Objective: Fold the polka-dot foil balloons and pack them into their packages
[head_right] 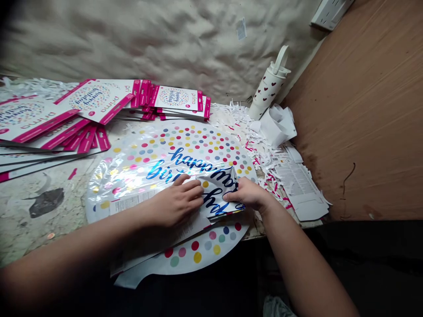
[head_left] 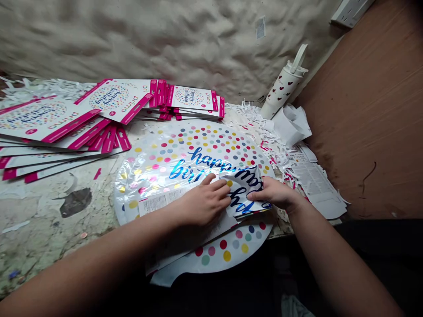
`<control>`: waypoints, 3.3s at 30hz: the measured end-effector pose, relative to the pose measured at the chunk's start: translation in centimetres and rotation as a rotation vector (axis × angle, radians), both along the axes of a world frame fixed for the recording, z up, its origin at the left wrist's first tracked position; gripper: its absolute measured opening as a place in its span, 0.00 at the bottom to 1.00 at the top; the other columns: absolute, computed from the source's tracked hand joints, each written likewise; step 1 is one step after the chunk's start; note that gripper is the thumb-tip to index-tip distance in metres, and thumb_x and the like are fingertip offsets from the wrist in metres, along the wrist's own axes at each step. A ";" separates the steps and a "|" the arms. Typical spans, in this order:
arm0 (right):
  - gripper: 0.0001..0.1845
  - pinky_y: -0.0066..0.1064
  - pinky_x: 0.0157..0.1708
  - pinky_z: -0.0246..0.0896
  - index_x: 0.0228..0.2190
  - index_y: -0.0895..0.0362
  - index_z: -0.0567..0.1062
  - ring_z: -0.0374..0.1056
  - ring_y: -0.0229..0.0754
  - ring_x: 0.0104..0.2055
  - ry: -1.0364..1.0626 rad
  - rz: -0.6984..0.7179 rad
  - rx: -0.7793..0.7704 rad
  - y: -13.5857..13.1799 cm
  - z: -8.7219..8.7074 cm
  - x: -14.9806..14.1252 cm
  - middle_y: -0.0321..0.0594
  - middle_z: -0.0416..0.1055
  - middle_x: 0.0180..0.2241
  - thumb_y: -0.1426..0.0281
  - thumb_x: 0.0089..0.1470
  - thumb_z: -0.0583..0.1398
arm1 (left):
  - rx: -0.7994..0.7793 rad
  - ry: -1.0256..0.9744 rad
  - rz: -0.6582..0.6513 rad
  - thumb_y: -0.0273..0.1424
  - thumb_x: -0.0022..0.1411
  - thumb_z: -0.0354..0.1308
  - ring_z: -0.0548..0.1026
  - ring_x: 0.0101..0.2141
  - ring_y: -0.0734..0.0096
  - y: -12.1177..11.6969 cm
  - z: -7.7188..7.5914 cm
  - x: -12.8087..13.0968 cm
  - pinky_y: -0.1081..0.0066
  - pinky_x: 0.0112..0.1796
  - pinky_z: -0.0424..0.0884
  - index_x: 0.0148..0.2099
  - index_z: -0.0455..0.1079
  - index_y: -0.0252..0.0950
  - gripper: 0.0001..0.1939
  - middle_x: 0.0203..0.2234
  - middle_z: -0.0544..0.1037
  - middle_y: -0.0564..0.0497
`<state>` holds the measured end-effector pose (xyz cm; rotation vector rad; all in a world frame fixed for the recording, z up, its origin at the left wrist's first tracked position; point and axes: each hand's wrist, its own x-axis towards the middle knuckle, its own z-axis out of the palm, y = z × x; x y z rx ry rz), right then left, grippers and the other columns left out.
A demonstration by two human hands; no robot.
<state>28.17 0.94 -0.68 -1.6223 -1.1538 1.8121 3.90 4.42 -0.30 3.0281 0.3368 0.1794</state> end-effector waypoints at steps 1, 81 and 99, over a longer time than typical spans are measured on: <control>0.16 0.38 0.41 0.66 0.29 0.60 0.77 0.72 0.47 0.37 -0.013 -0.011 -0.019 0.0 -0.2 -0.1 0.42 0.77 0.33 0.69 0.33 0.70 | -0.008 0.008 0.006 0.28 0.61 0.46 0.64 0.44 0.58 -0.1 -0.2 0.1 0.55 0.50 0.51 0.36 0.66 0.34 0.08 0.38 0.69 0.44; 0.09 0.33 0.38 0.63 0.34 0.58 0.73 0.67 0.42 0.36 -0.760 0.147 1.226 -1.7 2.8 -8.9 0.42 0.72 0.33 0.76 0.56 0.52 | -1.618 -0.700 0.990 0.36 0.50 0.58 0.63 0.12 0.78 -4.5 0.7 -2.9 0.78 0.15 0.56 0.23 0.66 0.32 0.12 0.10 0.69 0.54; 0.11 0.32 0.30 0.61 0.30 0.59 0.71 0.65 0.44 0.30 -0.907 0.420 1.217 -3.4 2.1 -11.2 0.43 0.70 0.28 0.79 0.54 0.49 | -1.489 -0.579 0.992 0.34 0.56 0.55 0.66 0.14 0.76 -5.8 1.1 -2.6 0.78 0.18 0.59 0.16 0.67 0.32 0.18 0.09 0.70 0.51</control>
